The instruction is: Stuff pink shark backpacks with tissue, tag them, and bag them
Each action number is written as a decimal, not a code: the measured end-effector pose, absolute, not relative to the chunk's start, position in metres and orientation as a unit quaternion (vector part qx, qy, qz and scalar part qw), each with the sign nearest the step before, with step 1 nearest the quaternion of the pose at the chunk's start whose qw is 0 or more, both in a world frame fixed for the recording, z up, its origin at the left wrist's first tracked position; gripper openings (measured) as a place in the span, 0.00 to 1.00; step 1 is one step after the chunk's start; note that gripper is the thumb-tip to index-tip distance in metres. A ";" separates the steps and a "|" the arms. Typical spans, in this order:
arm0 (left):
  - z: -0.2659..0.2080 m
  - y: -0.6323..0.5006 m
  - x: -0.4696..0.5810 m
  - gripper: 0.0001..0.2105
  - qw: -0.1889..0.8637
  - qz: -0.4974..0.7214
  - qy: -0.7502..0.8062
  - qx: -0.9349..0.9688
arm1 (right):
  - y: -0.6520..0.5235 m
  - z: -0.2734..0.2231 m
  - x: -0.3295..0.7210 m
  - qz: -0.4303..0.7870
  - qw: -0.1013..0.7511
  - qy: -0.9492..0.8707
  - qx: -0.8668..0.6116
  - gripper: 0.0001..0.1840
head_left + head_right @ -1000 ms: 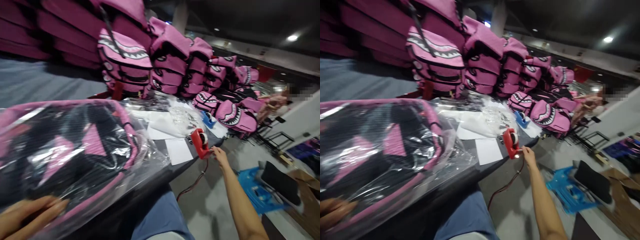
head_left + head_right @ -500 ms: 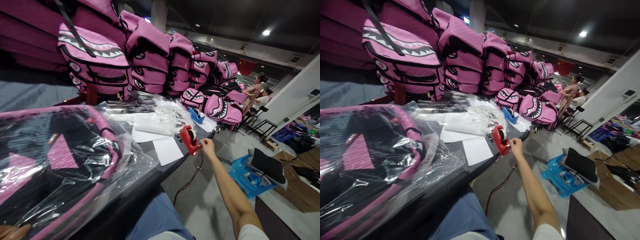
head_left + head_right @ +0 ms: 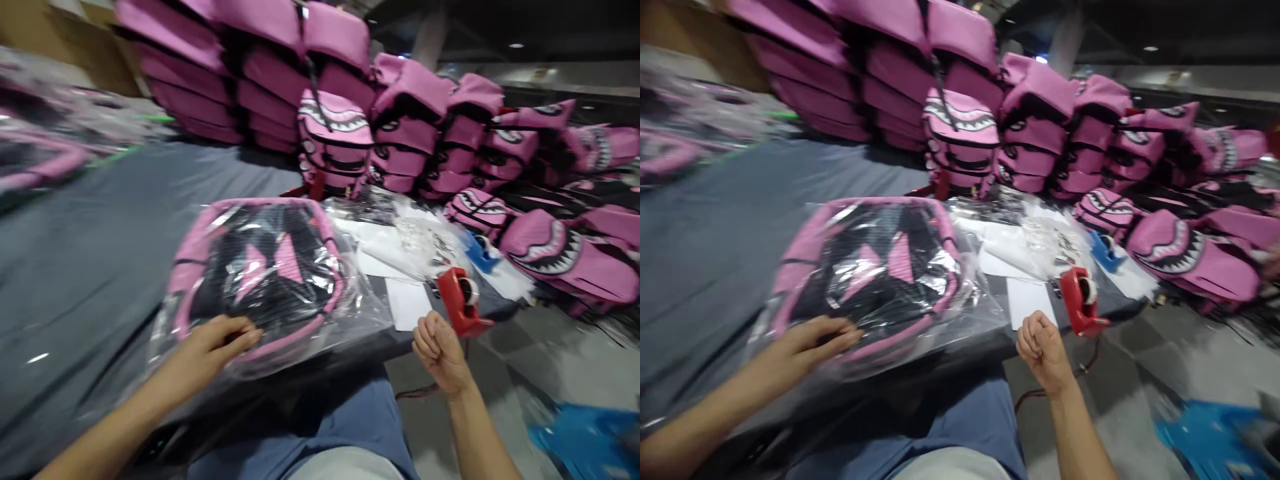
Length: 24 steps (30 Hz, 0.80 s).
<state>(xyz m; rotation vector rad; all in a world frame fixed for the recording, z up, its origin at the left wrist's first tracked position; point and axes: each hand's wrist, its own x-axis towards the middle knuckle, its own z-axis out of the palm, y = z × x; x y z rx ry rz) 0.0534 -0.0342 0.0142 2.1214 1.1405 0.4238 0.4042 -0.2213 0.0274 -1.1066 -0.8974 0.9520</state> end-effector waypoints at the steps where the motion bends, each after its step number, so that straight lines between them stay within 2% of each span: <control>1: 0.018 -0.036 0.054 0.24 0.344 0.156 0.444 0.813 | -0.213 0.043 0.395 0.444 0.614 -0.470 -0.453 0.23; 3: 0.023 -0.035 0.060 0.23 0.344 0.148 0.448 0.812 | -0.189 0.072 0.378 0.441 0.478 -0.633 -0.421 0.19; 6: 0.025 -0.032 0.067 0.22 0.336 0.153 0.452 0.812 | -0.144 0.095 0.347 0.346 0.259 -0.813 -0.390 0.13; 10: 0.022 -0.035 0.066 0.20 0.338 0.155 0.444 0.815 | -0.088 0.088 0.316 0.193 0.094 -0.893 -0.396 0.07; 12: 0.021 -0.035 0.065 0.20 0.335 0.154 0.441 0.818 | -0.067 0.080 0.310 0.154 0.035 -0.888 -0.432 0.08; 15: 0.021 -0.035 0.064 0.20 0.331 0.153 0.442 0.820 | -0.042 0.074 0.313 0.197 0.017 -0.840 -0.505 0.13; 18: 0.020 -0.033 0.062 0.20 0.335 0.152 0.438 0.820 | -0.034 0.073 0.326 0.253 0.063 -0.774 -0.577 0.17; 21: 0.017 -0.032 0.061 0.20 0.345 0.152 0.431 0.820 | -0.051 0.069 0.335 0.141 0.143 -0.743 -0.638 0.15; 24: 0.016 -0.032 0.062 0.21 0.353 0.159 0.423 0.819 | -0.079 0.058 0.331 0.050 0.197 -0.781 -0.590 0.11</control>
